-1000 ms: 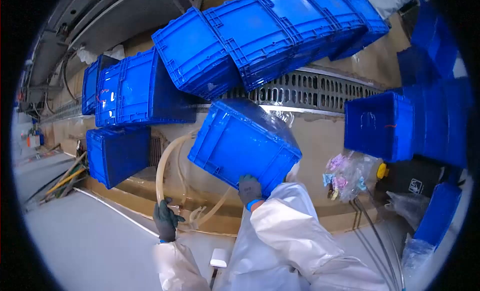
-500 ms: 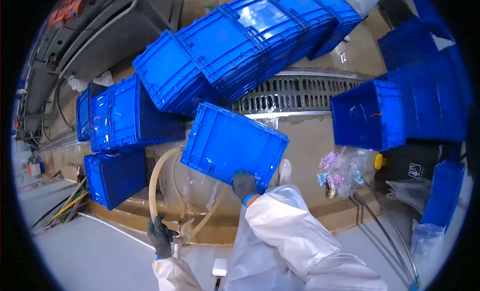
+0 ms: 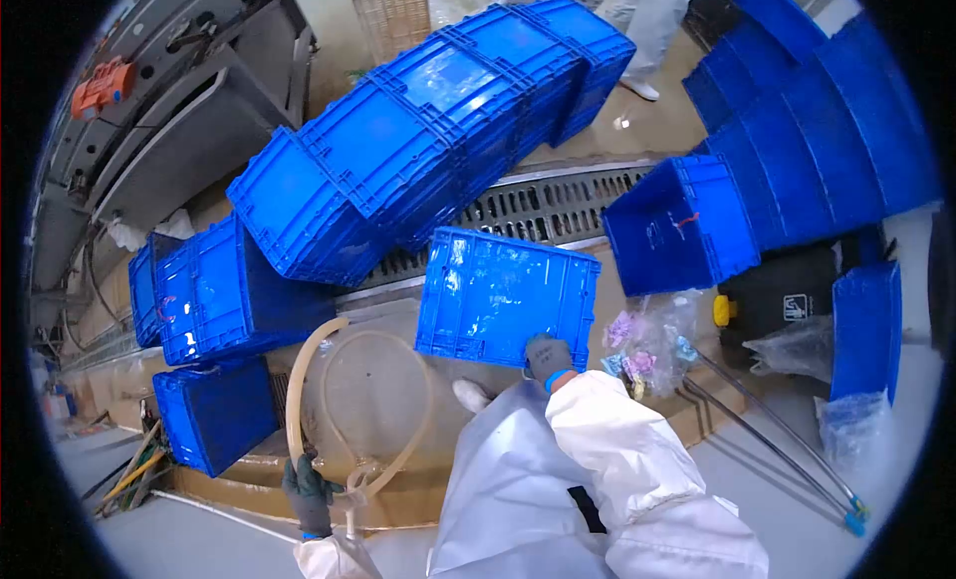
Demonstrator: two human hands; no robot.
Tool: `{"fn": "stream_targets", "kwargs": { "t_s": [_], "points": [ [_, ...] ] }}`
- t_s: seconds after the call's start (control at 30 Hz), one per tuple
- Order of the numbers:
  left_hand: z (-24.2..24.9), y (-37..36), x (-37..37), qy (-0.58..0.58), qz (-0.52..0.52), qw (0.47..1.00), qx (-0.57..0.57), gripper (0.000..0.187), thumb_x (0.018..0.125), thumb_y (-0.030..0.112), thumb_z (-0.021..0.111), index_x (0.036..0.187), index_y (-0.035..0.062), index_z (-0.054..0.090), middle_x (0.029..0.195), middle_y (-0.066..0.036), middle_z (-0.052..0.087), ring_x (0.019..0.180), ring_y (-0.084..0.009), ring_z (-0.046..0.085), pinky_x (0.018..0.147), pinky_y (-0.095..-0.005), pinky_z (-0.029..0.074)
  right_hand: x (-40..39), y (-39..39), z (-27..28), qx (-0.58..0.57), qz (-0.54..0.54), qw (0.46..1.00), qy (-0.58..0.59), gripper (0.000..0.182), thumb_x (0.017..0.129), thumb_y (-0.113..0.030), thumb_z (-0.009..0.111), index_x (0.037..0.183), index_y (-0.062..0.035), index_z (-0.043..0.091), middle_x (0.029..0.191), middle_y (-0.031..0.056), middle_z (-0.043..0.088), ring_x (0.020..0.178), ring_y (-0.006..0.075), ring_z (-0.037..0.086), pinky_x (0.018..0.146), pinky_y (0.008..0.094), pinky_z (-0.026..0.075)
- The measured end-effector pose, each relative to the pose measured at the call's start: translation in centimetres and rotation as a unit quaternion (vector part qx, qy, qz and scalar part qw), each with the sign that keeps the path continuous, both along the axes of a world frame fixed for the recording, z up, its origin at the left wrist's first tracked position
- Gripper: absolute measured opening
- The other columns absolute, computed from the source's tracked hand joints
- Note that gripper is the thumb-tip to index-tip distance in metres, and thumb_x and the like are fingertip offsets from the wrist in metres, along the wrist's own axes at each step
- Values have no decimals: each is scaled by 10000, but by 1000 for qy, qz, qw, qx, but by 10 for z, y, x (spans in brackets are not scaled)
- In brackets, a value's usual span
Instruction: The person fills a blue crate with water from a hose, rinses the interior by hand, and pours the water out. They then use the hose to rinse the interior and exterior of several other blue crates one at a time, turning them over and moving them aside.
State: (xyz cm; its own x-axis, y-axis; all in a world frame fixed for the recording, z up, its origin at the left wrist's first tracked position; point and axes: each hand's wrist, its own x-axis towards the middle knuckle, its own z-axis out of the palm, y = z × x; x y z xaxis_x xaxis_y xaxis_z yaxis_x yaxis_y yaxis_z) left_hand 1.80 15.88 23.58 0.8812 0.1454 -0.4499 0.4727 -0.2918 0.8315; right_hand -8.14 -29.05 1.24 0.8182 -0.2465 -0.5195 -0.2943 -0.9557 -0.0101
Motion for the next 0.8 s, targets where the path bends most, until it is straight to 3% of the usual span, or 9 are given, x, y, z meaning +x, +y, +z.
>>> {"fn": "stream_targets", "kwargs": {
  "t_s": [0.13,0.23,0.43,0.7,0.73,0.8],
  "points": [
    [15,-5,2,-2,-28,999,28,278,991,321,530,1026,58,614,524,39,417,356,-101,471,337,-235,326,-12,-21,11,21,-142,990,-4,449,613,-409,811,952,-135,700,997,133,684,912,305,682,707,461,545],
    [16,-9,0,1,-26,999,24,255,989,295,524,1030,60,615,521,33,422,351,-96,459,336,-236,320,-18,-49,7,-6,-242,970,28,458,629,-422,799,968,-130,701,1046,140,682,935,318,680,752,466,544],
    [-1,-22,4,36,-17,999,29,226,974,259,542,1022,55,626,506,37,416,371,-85,467,350,-236,338,-46,-127,4,-104,-426,898,-25,570,611,-482,784,994,-69,698,1107,185,664,982,355,662,859,428,533],
    [-10,-82,23,69,-48,996,34,207,957,221,571,1038,40,627,597,16,497,413,-76,483,388,-239,410,-57,-260,-6,-108,-503,857,15,710,631,-539,791,1094,-24,636,1214,222,612,1091,371,616,920,430,504],
    [-8,-96,28,86,-46,991,93,185,944,198,591,1028,37,630,610,15,500,418,-80,490,392,-243,408,-61,-270,-7,-119,-504,855,19,728,630,-551,791,1103,-22,629,1226,225,605,1099,375,611,924,432,500],
    [-12,-117,35,96,-38,992,73,178,939,184,597,1020,30,633,609,16,501,426,-81,501,399,-243,408,-69,-298,-11,-144,-500,854,-6,674,643,-515,806,1044,2,642,1150,242,628,1070,399,609,916,453,494]
  ]
}}
